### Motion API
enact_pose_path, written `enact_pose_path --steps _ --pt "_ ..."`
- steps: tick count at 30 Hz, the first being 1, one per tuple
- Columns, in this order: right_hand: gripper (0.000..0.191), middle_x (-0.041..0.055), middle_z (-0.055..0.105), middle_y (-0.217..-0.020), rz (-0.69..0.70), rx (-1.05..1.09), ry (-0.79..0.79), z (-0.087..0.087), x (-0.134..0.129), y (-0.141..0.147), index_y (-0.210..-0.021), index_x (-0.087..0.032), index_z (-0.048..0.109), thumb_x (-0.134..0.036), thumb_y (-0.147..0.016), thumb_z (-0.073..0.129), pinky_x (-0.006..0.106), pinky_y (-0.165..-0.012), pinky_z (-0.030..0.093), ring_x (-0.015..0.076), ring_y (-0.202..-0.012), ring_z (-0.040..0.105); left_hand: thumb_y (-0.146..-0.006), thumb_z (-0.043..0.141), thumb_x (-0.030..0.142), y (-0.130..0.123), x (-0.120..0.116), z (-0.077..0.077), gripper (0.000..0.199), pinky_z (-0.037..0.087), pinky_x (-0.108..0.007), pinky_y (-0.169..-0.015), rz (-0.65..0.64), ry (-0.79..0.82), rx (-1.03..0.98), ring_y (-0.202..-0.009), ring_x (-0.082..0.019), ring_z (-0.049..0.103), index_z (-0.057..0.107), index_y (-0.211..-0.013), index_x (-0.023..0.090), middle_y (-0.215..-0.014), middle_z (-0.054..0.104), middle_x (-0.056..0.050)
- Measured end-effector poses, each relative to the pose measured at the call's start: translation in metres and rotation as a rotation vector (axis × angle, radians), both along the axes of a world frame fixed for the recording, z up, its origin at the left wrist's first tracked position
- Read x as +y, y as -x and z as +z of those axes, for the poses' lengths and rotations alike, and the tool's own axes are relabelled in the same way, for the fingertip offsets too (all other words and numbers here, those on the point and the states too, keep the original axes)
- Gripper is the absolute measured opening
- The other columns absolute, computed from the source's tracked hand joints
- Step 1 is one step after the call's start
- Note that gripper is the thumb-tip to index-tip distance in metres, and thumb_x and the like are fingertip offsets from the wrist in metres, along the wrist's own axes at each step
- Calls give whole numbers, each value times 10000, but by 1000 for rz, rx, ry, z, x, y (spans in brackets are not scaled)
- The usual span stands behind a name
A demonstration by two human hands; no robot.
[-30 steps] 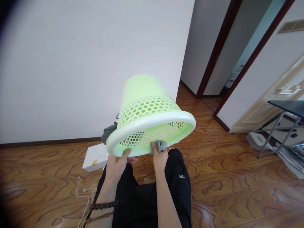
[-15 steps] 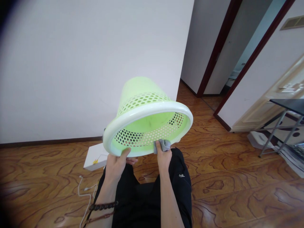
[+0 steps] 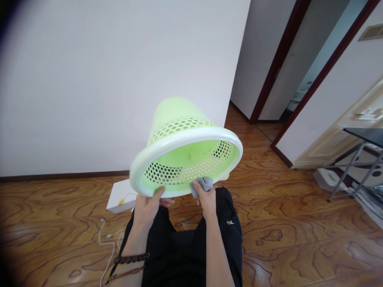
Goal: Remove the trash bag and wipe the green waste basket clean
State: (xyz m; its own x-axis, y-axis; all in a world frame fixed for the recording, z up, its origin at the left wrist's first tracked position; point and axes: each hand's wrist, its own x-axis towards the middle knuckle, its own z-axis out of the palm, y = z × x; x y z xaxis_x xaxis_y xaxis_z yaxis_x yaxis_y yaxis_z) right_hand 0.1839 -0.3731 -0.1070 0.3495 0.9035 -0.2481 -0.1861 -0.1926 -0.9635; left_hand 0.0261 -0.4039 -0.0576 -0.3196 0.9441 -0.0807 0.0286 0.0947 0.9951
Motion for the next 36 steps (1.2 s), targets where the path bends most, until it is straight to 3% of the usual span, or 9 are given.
enact_pose_path --steps 6,11,16,23,36 --pt "536 -19 577 -541 70 33 -12 -3 -1 2 -920 -100 616 -440 -533 765 181 -252 285 61 -320 388 -710 612 390 3 -2 5 399 529 -326 -460 -84 12 3 -553 -278 666 610 -926 54 -558 678 -97" --pt "551 -3 596 -531 -1 -30 20 -2 2 1 -900 -87 631 -472 -527 759 212 -256 296 82 -291 406 -724 604 406 6 -2 7 400 542 -335 -512 -125 35 20 -599 -283 675 629 -924 60 -572 682 -95" --pt "510 -29 531 -423 -82 -82 35 1 4 -5 -824 -88 648 -484 -523 758 236 -275 308 115 -289 426 -711 619 396 5 -2 8 407 538 -326 -502 -122 41 -26 -606 -284 677 618 -948 65 -561 679 -88" --pt "445 -25 553 -464 -86 -27 35 0 4 -2 -768 -104 645 -463 -529 755 224 -264 311 88 -285 400 -711 621 398 6 -2 8 428 541 -334 -501 -127 34 -21 -592 -284 674 602 -973 60 -549 674 -85" --pt "515 -25 542 -436 -105 -93 15 5 4 -10 -834 -86 646 -495 -538 749 234 -271 306 110 -289 422 -689 634 397 0 0 8 424 533 -322 -454 -75 17 -34 -537 -278 662 597 -926 48 -499 650 -83"
